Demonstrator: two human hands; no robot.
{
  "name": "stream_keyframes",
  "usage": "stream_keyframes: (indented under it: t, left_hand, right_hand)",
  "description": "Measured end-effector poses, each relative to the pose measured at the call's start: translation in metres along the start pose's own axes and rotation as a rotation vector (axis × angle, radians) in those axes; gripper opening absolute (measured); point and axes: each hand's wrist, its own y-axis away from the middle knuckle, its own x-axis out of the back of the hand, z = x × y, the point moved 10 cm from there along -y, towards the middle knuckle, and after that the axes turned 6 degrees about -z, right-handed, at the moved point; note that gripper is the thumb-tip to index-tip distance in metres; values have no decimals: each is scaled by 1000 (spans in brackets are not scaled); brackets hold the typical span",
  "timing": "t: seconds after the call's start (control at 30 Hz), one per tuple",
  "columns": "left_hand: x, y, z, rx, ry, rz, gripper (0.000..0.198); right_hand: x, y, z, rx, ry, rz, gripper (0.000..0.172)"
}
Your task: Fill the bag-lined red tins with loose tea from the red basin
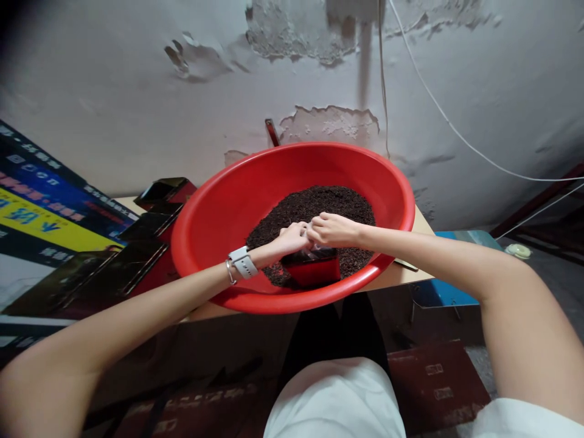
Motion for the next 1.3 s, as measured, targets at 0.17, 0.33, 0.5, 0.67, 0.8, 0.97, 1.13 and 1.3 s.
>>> stream_keyframes:
  t: [0.17,0.33,0.5,0.67,0.8,0.97,1.13,1.3]
  left_hand:
    - [18,19,3,-94,11,154,32]
    - [15,54,36,-469,-11,234,23]
    - [3,55,52,-631,-104,213,22]
    - [-24,32,64,-727,-431,3,22]
    - [-40,23,72,-759,-739,-109,23]
    - [-50,16,74,-729,-891,-221,25]
    - [-46,14,75,-663,-860,-223,24]
    - [-27,27,69,-579,-559,-158,32]
  right_hand:
    - [-20,6,29,-301,-321,-33,25]
    - [-36,17,52,-680,-981,-36,26]
    - [-38,27,46,-699,-1413,-223,20]
    - [39,109,102,-800,-1418,536,18]
    - [58,245,126,-1023,-1216,1232,16]
    - [-58,327,109,-1483,-887,907,12]
    - [-201,270,54,-1112,-761,-36,23]
    - [-229,256,27,-1060,-387,-151,10]
